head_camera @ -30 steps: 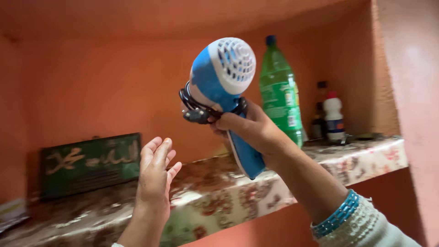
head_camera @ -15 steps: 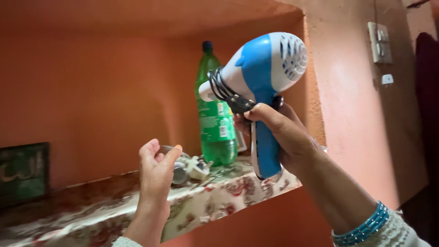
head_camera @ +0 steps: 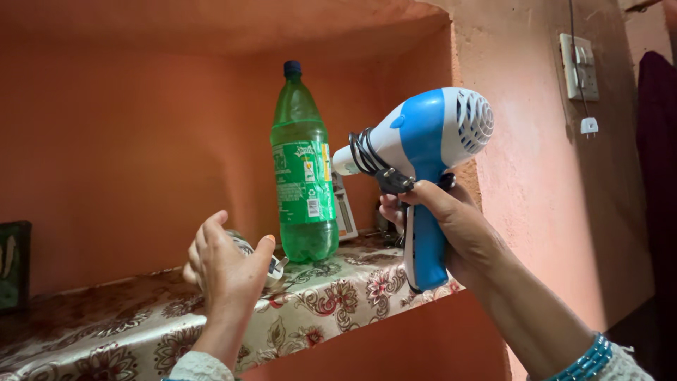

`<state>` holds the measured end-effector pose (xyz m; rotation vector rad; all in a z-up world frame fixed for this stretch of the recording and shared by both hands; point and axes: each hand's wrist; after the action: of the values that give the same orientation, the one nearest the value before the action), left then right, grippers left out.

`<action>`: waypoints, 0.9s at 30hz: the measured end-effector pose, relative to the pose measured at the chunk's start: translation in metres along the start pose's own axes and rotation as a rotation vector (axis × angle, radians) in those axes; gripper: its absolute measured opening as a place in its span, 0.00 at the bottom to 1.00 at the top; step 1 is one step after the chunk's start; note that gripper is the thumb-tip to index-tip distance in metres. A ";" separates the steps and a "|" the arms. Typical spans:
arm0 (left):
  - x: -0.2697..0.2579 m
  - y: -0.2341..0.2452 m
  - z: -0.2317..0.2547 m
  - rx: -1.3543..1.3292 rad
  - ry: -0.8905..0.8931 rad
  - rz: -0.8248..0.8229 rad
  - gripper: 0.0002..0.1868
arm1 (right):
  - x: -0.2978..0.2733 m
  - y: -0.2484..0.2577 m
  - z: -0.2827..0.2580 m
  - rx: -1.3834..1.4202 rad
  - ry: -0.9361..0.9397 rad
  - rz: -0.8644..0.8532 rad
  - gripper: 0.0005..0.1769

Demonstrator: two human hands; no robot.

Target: The person moves a hairdryer and a green soda bottle from a wall shelf to the floor. They then use a cloth to wipe the shelf surface and a decorative plaque, returning the plaque to the shelf afterward.

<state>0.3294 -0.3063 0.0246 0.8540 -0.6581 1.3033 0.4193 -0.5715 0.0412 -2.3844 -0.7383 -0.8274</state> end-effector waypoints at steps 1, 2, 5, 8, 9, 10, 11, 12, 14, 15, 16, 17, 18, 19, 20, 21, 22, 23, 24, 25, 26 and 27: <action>-0.002 0.000 0.003 -0.013 -0.054 0.008 0.46 | 0.000 0.002 0.002 -0.006 0.006 -0.003 0.21; -0.004 -0.001 0.005 -0.025 -0.108 0.016 0.45 | 0.000 0.002 0.004 -0.013 0.012 -0.005 0.20; -0.002 -0.012 0.025 -0.063 -0.225 -0.018 0.46 | 0.002 0.005 0.002 -0.031 0.027 -0.013 0.19; -0.003 -0.031 0.044 -0.193 -0.248 -0.108 0.50 | 0.003 0.004 -0.001 -0.024 0.017 -0.003 0.19; -0.004 -0.038 0.049 -0.256 -0.245 -0.147 0.52 | 0.002 0.005 -0.001 -0.019 0.011 0.009 0.19; -0.003 -0.043 0.051 -0.304 -0.203 -0.161 0.54 | 0.002 0.005 -0.001 -0.014 0.007 0.009 0.19; -0.001 -0.051 0.054 -0.356 -0.158 -0.178 0.55 | 0.002 0.005 -0.001 -0.013 0.003 0.012 0.19; 0.001 -0.060 0.056 -0.409 -0.113 -0.195 0.57 | 0.002 0.006 -0.001 -0.013 -0.001 0.016 0.19; 0.009 -0.075 0.057 -0.425 -0.007 -0.215 0.61 | 0.001 0.010 0.000 -0.019 0.011 -0.005 0.19; 0.013 -0.081 0.056 -0.430 0.048 -0.224 0.63 | 0.001 0.011 0.000 -0.021 0.016 -0.017 0.20; 0.015 -0.087 0.055 -0.422 0.092 -0.241 0.64 | 0.000 0.012 -0.001 -0.026 0.011 0.005 0.19; 0.017 -0.092 0.054 -0.414 0.136 -0.257 0.64 | 0.000 0.014 -0.002 -0.031 0.008 0.025 0.19; 0.018 -0.097 0.053 -0.405 0.179 -0.273 0.64 | 0.001 0.016 -0.003 -0.035 0.004 0.045 0.19; 0.020 -0.101 0.053 -0.352 0.176 -0.254 0.65 | 0.001 0.017 -0.003 -0.030 0.014 0.045 0.19; 0.023 -0.104 0.052 -0.300 0.173 -0.235 0.65 | 0.002 0.018 -0.004 -0.025 0.024 0.045 0.19; 0.024 -0.107 0.052 -0.247 0.170 -0.214 0.66 | 0.003 0.020 -0.003 -0.019 0.033 0.044 0.19; 0.027 -0.109 0.051 -0.236 0.191 -0.217 0.65 | 0.004 0.022 -0.003 -0.038 0.027 0.035 0.19; 0.029 -0.111 0.051 -0.224 0.213 -0.220 0.65 | 0.005 0.025 -0.003 -0.057 0.018 0.027 0.19; 0.032 -0.113 0.050 -0.211 0.235 -0.223 0.65 | 0.006 0.028 -0.003 -0.075 0.010 0.018 0.20; 0.036 -0.114 0.048 -0.209 0.229 -0.220 0.63 | 0.006 0.031 -0.002 -0.070 -0.033 0.036 0.20; 0.039 -0.115 0.046 -0.207 0.222 -0.216 0.62 | 0.006 0.035 -0.002 -0.064 -0.076 0.054 0.20; 0.043 -0.117 0.044 -0.206 0.215 -0.212 0.61 | 0.007 0.037 -0.001 -0.059 -0.119 0.072 0.20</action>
<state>0.4537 -0.3255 0.0648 0.5884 -0.5062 1.0960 0.4471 -0.5971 0.0361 -2.5151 -0.6778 -0.6925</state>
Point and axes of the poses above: each hand's wrist, its own x-axis towards the middle knuckle, its own y-axis out of the back of the hand, z = x × y, and after that the axes turned 6 degrees about -x, right-handed
